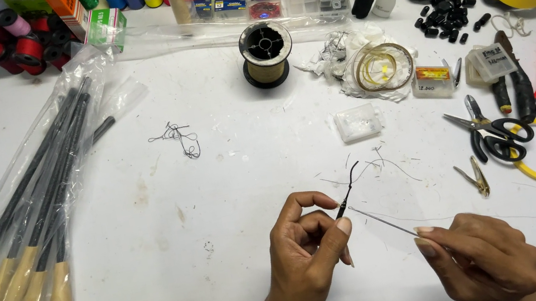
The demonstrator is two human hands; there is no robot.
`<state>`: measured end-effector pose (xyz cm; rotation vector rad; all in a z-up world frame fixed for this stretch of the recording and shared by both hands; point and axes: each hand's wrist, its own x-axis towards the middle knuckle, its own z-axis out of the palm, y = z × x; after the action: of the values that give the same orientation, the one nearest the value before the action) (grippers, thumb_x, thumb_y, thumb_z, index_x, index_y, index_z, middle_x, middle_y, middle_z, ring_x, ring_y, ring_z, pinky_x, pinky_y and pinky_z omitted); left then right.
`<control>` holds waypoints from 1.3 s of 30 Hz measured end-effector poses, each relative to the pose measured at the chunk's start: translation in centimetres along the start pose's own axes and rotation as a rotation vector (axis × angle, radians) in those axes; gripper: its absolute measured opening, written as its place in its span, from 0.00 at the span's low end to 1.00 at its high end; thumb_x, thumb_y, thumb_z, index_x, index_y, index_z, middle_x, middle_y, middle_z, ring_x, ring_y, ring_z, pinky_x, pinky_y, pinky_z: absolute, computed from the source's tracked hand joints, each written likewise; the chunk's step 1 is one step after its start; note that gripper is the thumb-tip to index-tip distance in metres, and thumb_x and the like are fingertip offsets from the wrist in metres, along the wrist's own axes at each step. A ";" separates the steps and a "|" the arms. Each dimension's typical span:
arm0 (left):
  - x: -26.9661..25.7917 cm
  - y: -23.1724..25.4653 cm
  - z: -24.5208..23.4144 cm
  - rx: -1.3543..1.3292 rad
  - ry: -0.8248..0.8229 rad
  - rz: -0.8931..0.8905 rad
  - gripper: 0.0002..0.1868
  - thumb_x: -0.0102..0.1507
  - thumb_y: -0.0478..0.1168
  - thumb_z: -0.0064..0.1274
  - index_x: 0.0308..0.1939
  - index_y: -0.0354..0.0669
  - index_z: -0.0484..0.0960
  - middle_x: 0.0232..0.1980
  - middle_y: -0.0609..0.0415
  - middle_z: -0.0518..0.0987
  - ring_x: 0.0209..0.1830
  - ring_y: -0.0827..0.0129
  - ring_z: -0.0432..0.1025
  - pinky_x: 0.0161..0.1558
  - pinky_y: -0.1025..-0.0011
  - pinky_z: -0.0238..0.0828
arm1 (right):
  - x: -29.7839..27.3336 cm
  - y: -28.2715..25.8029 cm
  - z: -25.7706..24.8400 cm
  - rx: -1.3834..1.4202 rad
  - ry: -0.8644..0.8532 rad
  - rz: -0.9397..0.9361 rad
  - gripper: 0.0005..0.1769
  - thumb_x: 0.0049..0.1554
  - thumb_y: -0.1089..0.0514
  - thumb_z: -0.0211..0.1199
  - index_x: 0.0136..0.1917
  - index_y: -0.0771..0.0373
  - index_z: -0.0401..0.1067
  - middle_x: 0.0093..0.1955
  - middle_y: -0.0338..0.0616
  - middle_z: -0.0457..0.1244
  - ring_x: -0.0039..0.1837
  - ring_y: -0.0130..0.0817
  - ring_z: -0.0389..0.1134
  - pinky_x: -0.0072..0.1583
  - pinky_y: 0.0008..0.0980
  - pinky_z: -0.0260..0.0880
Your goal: Repairing a fishing rod by wrapping thread around the blank to secure a guide.
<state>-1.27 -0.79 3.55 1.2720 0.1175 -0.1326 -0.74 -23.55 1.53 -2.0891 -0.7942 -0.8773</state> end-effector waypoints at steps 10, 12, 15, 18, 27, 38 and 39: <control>0.2 -0.3 0.0 -0.061 -0.006 -0.015 0.10 0.63 0.36 0.54 0.47 0.38 0.73 0.17 0.57 0.71 0.17 0.71 0.68 0.28 0.72 0.71 | -1.1 1.9 0.6 -0.032 0.156 0.191 0.04 0.58 0.67 0.66 0.45 0.73 0.74 0.37 0.51 0.63 0.37 0.35 0.57 0.42 0.28 0.60; 0.3 -0.4 0.0 -0.077 -0.010 -0.004 0.10 0.63 0.35 0.54 0.47 0.38 0.73 0.17 0.57 0.71 0.17 0.71 0.68 0.28 0.71 0.72 | -0.3 2.9 0.8 -0.046 0.170 0.231 0.05 0.60 0.68 0.65 0.45 0.75 0.74 0.35 0.48 0.64 0.38 0.35 0.54 0.43 0.31 0.57; 0.3 -0.3 0.0 -0.062 -0.013 0.013 0.10 0.63 0.36 0.54 0.47 0.38 0.73 0.17 0.56 0.72 0.16 0.71 0.67 0.27 0.73 0.70 | 0.9 4.9 0.8 -0.096 0.131 0.308 0.07 0.66 0.70 0.63 0.44 0.73 0.72 0.35 0.47 0.59 0.37 0.33 0.52 0.44 0.32 0.52; 0.2 -0.4 0.0 -0.051 -0.013 0.018 0.10 0.63 0.36 0.53 0.47 0.38 0.73 0.16 0.56 0.73 0.16 0.72 0.67 0.27 0.73 0.67 | 1.5 7.6 1.0 -0.133 0.043 0.456 0.07 0.68 0.66 0.64 0.48 0.72 0.74 0.42 0.47 0.66 0.40 0.31 0.60 0.46 0.30 0.62; 0.0 -0.4 0.2 -0.053 -0.022 0.034 0.10 0.64 0.36 0.55 0.46 0.39 0.73 0.17 0.57 0.72 0.16 0.72 0.68 0.26 0.75 0.62 | 1.1 16.0 1.9 -0.371 -0.144 0.692 0.11 0.64 0.54 0.69 0.43 0.64 0.78 0.37 0.40 0.70 0.40 0.28 0.70 0.46 0.30 0.70; -0.1 -0.4 0.4 -0.047 -0.030 0.031 0.10 0.63 0.35 0.55 0.47 0.39 0.73 0.19 0.57 0.74 0.17 0.72 0.69 0.28 0.75 0.64 | 0.2 18.8 2.2 -0.494 -0.215 0.705 0.14 0.63 0.47 0.68 0.43 0.58 0.80 0.36 0.38 0.71 0.42 0.34 0.72 0.51 0.37 0.68; -0.1 -0.5 0.4 -0.047 -0.031 0.030 0.10 0.63 0.35 0.55 0.47 0.39 0.73 0.19 0.57 0.74 0.17 0.72 0.69 0.28 0.75 0.64 | 0.4 18.7 2.0 -0.494 -0.214 0.706 0.14 0.63 0.47 0.68 0.43 0.58 0.80 0.36 0.38 0.71 0.42 0.34 0.72 0.51 0.37 0.68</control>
<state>-1.40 -1.31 3.19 1.2243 0.0747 -0.1227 14.08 -32.05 -6.23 -2.6578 0.1181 -0.4806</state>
